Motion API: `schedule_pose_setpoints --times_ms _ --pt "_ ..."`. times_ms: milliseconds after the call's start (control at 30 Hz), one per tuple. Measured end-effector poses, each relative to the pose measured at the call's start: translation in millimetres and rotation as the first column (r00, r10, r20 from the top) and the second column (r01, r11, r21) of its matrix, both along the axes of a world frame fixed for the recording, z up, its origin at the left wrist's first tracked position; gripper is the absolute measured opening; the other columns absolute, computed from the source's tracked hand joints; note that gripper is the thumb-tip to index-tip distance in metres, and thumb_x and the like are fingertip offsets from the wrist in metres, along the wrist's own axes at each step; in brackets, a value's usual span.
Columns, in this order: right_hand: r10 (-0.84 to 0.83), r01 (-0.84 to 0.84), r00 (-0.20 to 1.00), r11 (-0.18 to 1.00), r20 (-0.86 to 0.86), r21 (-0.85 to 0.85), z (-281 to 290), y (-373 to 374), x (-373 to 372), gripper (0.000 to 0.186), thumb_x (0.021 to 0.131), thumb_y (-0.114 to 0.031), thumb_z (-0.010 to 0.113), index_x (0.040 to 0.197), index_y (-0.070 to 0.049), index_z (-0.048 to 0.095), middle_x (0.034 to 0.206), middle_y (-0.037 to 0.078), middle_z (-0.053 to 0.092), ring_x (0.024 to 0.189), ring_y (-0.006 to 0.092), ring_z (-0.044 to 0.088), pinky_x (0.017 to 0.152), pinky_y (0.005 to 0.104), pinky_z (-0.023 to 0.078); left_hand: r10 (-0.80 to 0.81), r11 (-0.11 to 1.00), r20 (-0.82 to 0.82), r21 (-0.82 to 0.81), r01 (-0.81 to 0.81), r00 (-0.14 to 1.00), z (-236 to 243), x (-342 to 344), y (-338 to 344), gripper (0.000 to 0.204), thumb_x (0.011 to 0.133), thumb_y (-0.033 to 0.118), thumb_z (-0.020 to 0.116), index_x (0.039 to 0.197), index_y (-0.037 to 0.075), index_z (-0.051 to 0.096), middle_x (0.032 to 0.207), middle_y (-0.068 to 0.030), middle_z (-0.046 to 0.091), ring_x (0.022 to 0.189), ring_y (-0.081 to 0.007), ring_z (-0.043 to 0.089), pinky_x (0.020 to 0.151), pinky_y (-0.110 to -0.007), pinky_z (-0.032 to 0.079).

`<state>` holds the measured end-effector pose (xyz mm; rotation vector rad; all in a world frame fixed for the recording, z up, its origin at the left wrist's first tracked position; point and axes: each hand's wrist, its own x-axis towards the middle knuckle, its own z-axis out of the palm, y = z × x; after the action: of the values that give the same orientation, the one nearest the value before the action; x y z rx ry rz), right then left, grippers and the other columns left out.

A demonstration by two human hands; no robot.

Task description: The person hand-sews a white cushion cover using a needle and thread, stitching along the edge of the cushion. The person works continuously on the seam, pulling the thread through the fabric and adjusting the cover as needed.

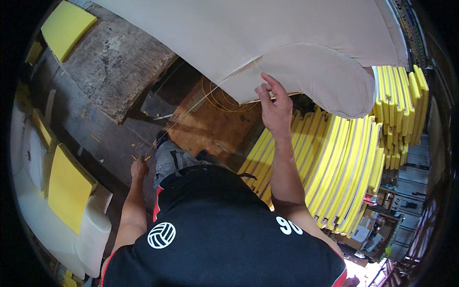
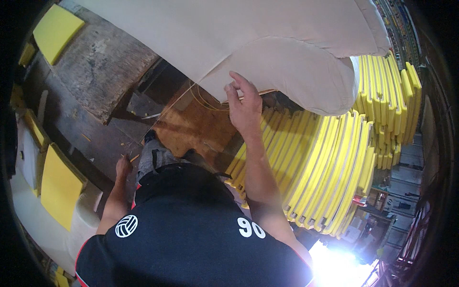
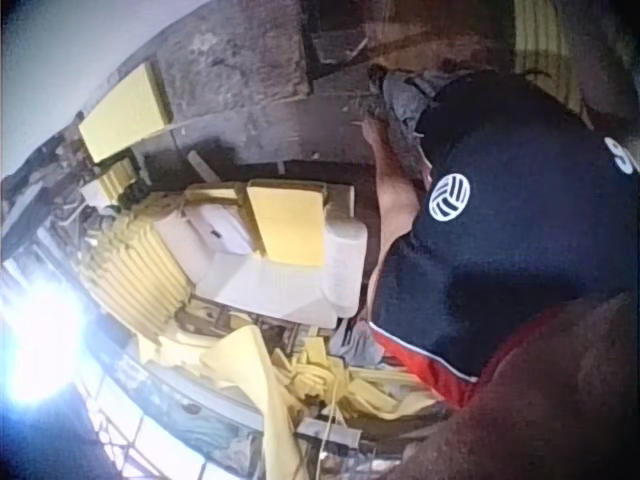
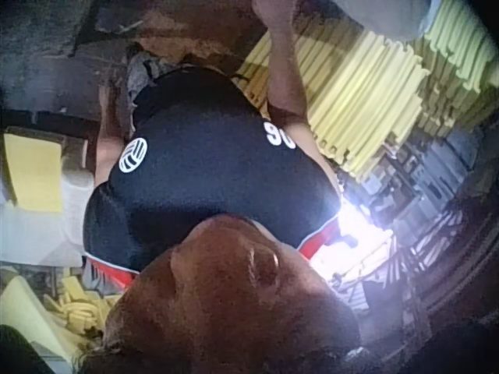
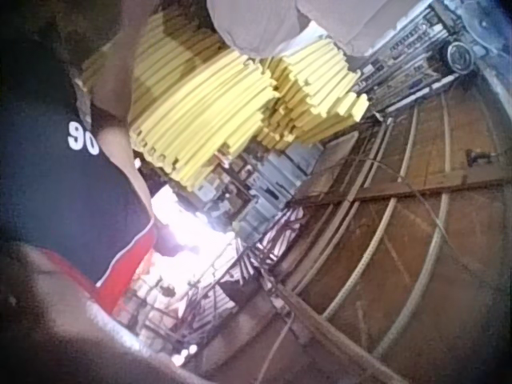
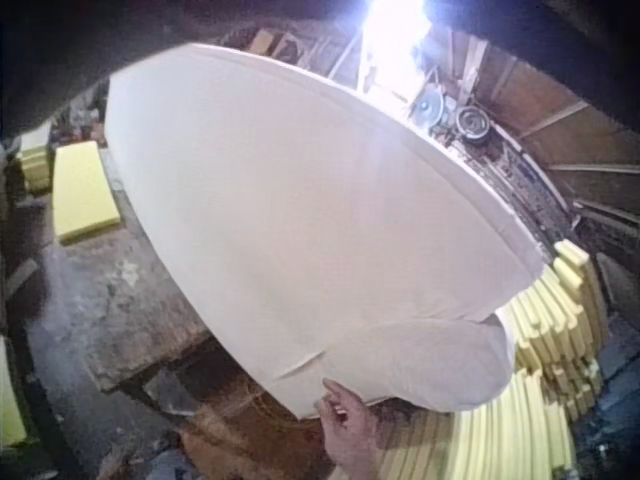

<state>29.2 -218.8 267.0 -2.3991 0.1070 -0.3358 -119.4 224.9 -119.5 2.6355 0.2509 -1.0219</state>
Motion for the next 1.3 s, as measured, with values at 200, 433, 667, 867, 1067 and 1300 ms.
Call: schedule_pose_setpoints --times_ms 200,433,667,867,1067,1300 --pt "-0.145 0.151 0.936 0.988 0.321 0.005 -40 31 23 0.038 0.103 -0.014 0.063 0.139 -0.004 0.058 0.124 0.008 0.068 0.090 0.0189 0.070 0.083 0.0332 0.057 0.084 0.991 0.010 0.109 -0.084 0.996 -52 -123 125 0.038 0.087 0.020 0.063 0.124 0.009 0.068 0.112 -0.0207 0.073 0.112 -0.0410 0.068 0.094 -0.048 0.056" --pt "-0.120 0.213 0.974 0.179 -0.194 0.961 -47 72 48 0.039 0.109 -0.018 0.051 0.146 -0.007 0.050 0.105 0.010 0.069 0.071 0.0166 0.068 0.054 0.0301 0.058 -0.031 0.969 -0.062 0.242 0.045 0.998 1 -190 204 0.036 0.085 0.024 0.068 0.117 0.009 0.073 0.120 -0.0201 0.071 0.118 -0.0393 0.066 0.095 -0.049 0.055" --pt "-0.244 0.259 0.966 0.901 -0.088 0.348 -94 47 64 0.025 0.104 -0.010 0.049 0.122 -0.004 0.066 0.100 0.014 0.072 0.085 0.0274 0.071 0.070 0.0408 0.058 0.240 0.924 -0.136 0.337 -0.182 0.961 -8 -168 248 0.047 0.085 0.031 0.070 0.119 -0.001 0.066 0.123 -0.0243 0.068 0.121 -0.0416 0.062 0.100 -0.048 0.051" --pt "-0.146 0.166 0.979 0.977 0.144 -0.138 -116 23 84 0.021 0.094 -0.005 0.054 0.109 -0.003 0.069 0.104 0.021 0.073 0.099 0.0442 0.067 0.091 0.0503 0.051 0.086 0.975 0.392 0.157 -0.159 0.916 -22 -109 261 0.039 0.096 0.027 0.057 0.122 0.000 0.065 0.114 -0.0258 0.069 0.109 -0.0445 0.065 0.093 -0.053 0.053" --pt "-0.261 0.268 0.962 0.959 0.081 -0.090 -106 18 63 0.024 0.096 -0.009 0.057 0.116 -0.001 0.067 0.110 0.023 0.071 0.107 0.0433 0.066 0.094 0.0491 0.051 0.157 0.982 0.411 -0.161 -0.098 0.898 98 78 124 0.023 0.101 0.016 0.051 0.114 0.007 0.067 0.096 -0.0231 0.070 0.092 -0.0472 0.066 0.076 -0.055 0.052" --pt "-0.222 0.227 0.973 0.969 0.060 -0.098 -47 46 1 0.039 0.098 -0.019 0.064 0.133 -0.002 0.060 0.134 0.023 0.061 0.124 0.0412 0.057 0.106 0.0482 0.047 -0.209 0.858 0.710 -0.198 0.475 0.672 263 150 -15 0.030 0.083 0.002 0.062 0.112 0.008 0.068 0.101 -0.0127 0.067 0.099 -0.0358 0.065 0.085 -0.047 0.053"
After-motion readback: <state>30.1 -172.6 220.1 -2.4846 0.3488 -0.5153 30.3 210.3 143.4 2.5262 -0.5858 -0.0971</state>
